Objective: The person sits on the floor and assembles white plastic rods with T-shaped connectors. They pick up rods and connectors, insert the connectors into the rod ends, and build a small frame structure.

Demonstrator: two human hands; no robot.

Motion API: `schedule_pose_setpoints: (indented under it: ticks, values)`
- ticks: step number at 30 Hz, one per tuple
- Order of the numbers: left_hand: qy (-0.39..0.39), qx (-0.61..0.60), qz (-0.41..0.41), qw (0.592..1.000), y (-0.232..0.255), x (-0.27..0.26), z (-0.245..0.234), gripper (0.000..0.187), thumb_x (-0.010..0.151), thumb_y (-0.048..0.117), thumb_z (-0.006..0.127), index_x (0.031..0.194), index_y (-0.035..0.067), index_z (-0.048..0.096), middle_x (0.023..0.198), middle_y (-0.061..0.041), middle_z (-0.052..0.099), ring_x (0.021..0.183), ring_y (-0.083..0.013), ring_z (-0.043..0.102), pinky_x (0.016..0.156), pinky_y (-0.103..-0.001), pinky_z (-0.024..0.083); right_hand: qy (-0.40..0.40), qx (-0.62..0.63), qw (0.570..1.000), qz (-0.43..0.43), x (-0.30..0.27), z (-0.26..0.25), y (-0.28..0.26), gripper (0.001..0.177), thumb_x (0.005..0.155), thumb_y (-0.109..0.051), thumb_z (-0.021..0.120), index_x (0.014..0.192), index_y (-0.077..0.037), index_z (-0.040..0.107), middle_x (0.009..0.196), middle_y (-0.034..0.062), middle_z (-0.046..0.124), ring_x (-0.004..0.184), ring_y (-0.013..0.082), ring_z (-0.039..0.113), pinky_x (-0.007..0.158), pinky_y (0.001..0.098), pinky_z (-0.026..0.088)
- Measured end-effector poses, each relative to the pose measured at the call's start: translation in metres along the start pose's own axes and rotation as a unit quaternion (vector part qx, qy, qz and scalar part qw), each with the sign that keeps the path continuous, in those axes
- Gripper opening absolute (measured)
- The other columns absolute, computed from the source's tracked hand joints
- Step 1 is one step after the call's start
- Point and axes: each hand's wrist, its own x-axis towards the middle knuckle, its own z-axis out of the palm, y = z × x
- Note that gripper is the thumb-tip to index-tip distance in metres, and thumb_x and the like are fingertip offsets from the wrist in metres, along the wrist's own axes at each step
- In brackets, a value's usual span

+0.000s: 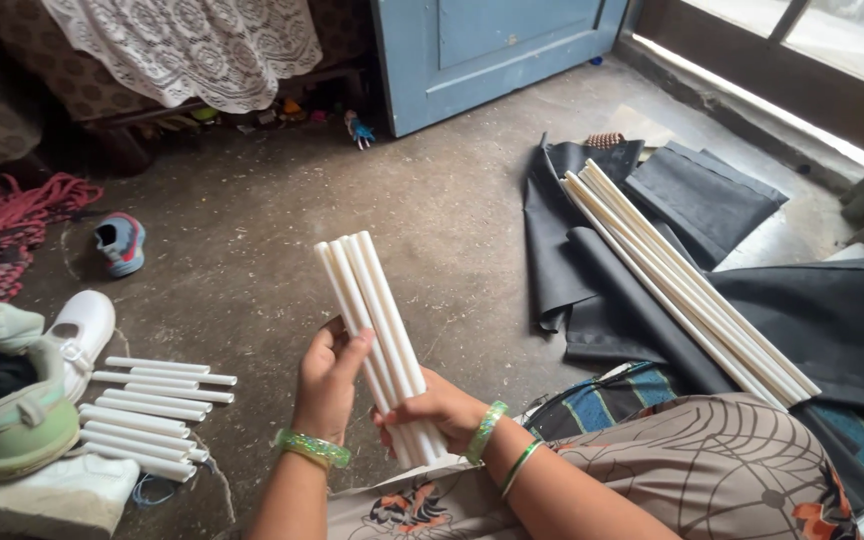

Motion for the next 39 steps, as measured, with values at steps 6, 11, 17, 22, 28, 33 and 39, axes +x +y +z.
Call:
schedule_pose_setpoints:
  ticks: [6,11,17,22,28,33,39]
  values:
    - [-0.022,-0.018,0.029,0.999,0.008,-0.014,-0.004,0.043,0.092,0.015,0.065,0.131,-0.003,0.058,0.113,-0.011,0.074,0.102,-0.0171,0.070,0.092,-0.033,0.057,-0.021,0.077,0.995,0.060,-0.013,0.005,-0.004,0.065,0.083,-0.003,0.070,0.141,-0.003,0.042,0.106,0.0163,0.067,0.090,0.0291,0.072,0.080,0.0505,0.062]
    - [-0.026,-0.002,0.003,1.000,0.006,-0.009,-0.013,0.042,0.093,0.016,0.064,0.130,-0.002,0.058,0.110,-0.013,0.074,0.100,-0.0190,0.072,0.090,-0.035,0.059,-0.061,0.131,0.987,0.065,-0.011,0.009,-0.009,0.070,0.084,-0.006,0.068,0.148,-0.005,0.040,0.118,0.0211,0.066,0.099,0.0320,0.071,0.089,0.0591,0.060]
    - [-0.029,0.043,0.044,0.998,0.000,0.003,-0.015,0.049,0.094,0.018,0.062,0.138,0.000,0.049,0.121,-0.015,0.072,0.109,-0.0170,0.071,0.095,-0.033,0.057,-0.044,0.140,0.987,0.071,0.002,0.005,0.000,0.068,0.085,-0.005,0.068,0.146,-0.003,0.039,0.116,0.0193,0.065,0.102,0.0325,0.070,0.091,0.0656,0.058]
    - [0.083,0.299,0.055,0.949,0.003,0.003,-0.013,0.061,0.094,0.020,0.060,0.150,0.015,0.036,0.134,-0.010,0.065,0.100,-0.0219,0.074,0.082,-0.033,0.063,-0.009,0.090,0.992,0.084,0.013,0.002,0.007,0.069,0.082,-0.003,0.069,0.145,-0.004,0.040,0.112,0.0167,0.066,0.101,0.0303,0.071,0.089,0.0623,0.060]
    - [0.084,0.455,0.063,0.884,0.000,0.006,-0.018,0.046,0.095,0.019,0.061,0.140,0.014,0.051,0.135,-0.019,0.054,0.114,-0.0333,0.063,0.087,-0.043,0.059,-0.017,0.024,0.997,0.078,0.019,0.004,0.014,0.067,0.081,-0.002,0.070,0.143,-0.002,0.043,0.114,0.0158,0.069,0.097,0.0265,0.071,0.084,0.0547,0.061]
    - [0.071,0.452,0.031,0.889,-0.006,0.010,-0.028,0.027,0.094,0.024,0.063,0.119,0.014,0.065,0.127,-0.016,0.057,0.108,-0.0331,0.065,0.092,-0.044,0.057,0.010,0.041,0.994,0.105,0.019,0.007,0.020,0.062,0.080,-0.001,0.072,0.136,-0.002,0.048,0.114,0.0161,0.070,0.098,0.0280,0.072,0.090,0.0534,0.061]
    - [0.058,0.425,0.024,0.903,-0.017,0.011,-0.035,0.020,0.098,0.026,0.060,0.108,0.009,0.062,0.123,-0.015,0.054,0.100,-0.0286,0.068,0.091,-0.040,0.058,0.083,0.046,0.984,0.152,0.022,0.007,0.032,0.057,0.076,-0.008,0.076,0.127,-0.005,0.052,0.103,0.0094,0.068,0.095,0.0267,0.072,0.083,0.0553,0.064]
